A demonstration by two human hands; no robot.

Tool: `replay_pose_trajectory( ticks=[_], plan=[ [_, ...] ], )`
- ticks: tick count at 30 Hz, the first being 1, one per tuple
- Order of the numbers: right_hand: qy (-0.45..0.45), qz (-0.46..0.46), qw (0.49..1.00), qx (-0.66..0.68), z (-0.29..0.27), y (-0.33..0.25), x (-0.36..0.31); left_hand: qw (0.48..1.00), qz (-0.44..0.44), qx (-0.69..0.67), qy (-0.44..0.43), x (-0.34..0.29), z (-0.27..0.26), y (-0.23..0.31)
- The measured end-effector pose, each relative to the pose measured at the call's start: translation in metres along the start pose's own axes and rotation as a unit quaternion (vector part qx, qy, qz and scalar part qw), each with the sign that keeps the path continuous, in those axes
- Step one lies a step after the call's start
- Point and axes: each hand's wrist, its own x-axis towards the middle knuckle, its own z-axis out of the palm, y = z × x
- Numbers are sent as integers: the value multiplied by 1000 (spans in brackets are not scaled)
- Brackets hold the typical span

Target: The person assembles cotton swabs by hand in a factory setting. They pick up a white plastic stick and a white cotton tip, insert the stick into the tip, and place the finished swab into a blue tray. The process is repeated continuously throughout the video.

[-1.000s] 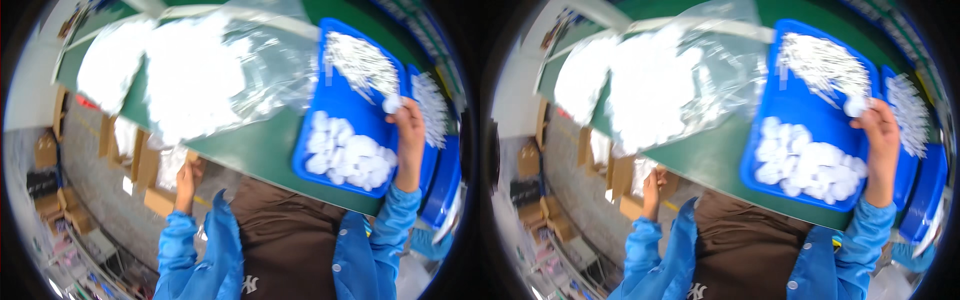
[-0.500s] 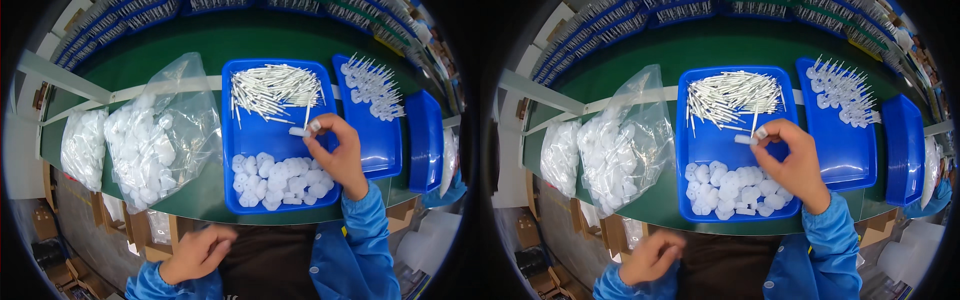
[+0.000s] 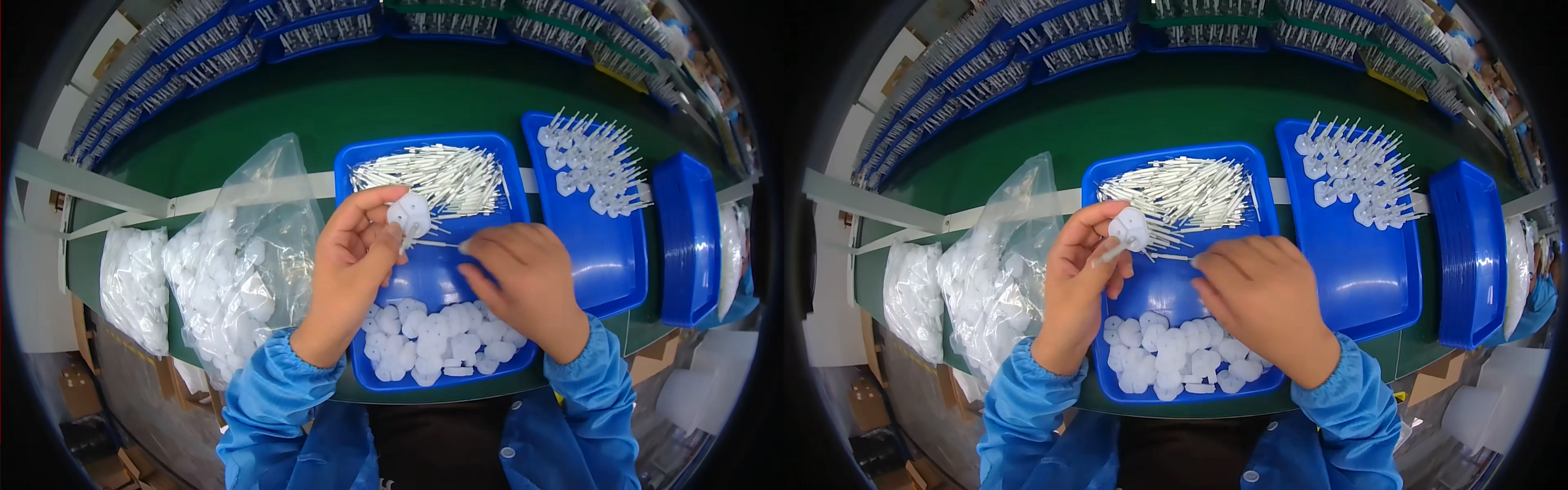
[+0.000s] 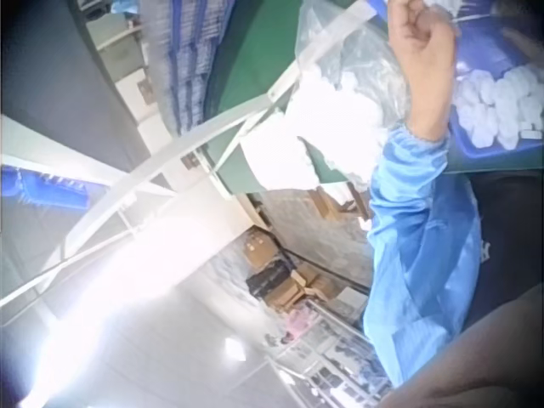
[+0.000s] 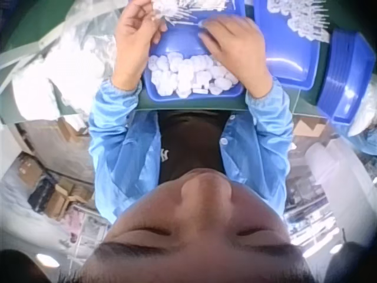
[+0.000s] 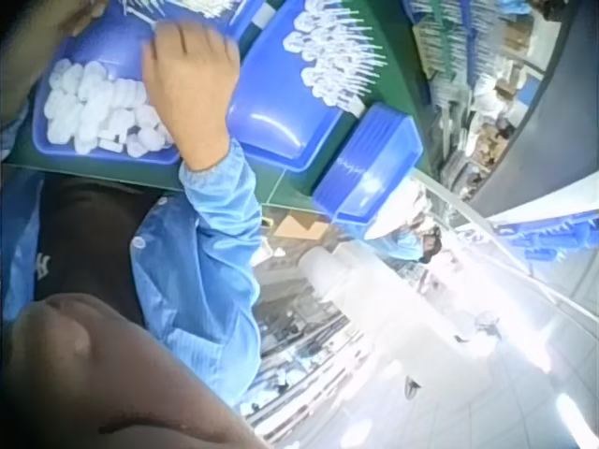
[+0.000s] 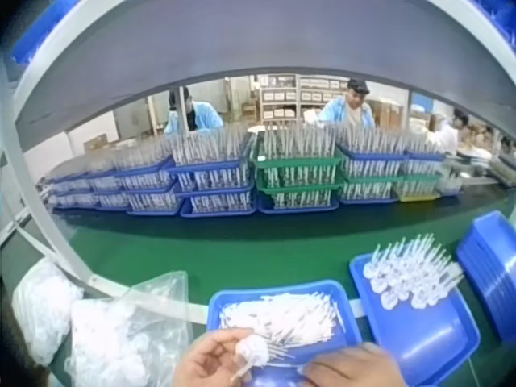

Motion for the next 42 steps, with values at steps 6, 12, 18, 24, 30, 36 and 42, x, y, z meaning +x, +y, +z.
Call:
replay_pose_trajectory(
  ticks=[6,12,18,24,30,36,42],
  plan=[
    [-104,-40,991,-77,39,-4,17,999,0,-41,-17,11,-6,-18],
    [-36,143,964,224,19,10,7,997,-38,-70,-23,-2,-6,-19],
    [7,142,959,245,17,3,9,998,-12,-9,-59,-2,-2,-17],
    [12,202,939,279,19,1,2,998,34,20,-44,-2,-2,-23],
    [5,204,942,268,15,1,0,993,89,76,-32,-1,-3,-26],
    [10,232,935,269,22,-8,2,974,142,170,-41,-3,0,-27],
    [-57,255,909,324,21,-2,0,965,152,208,-56,-4,-1,-29]
  ],
)
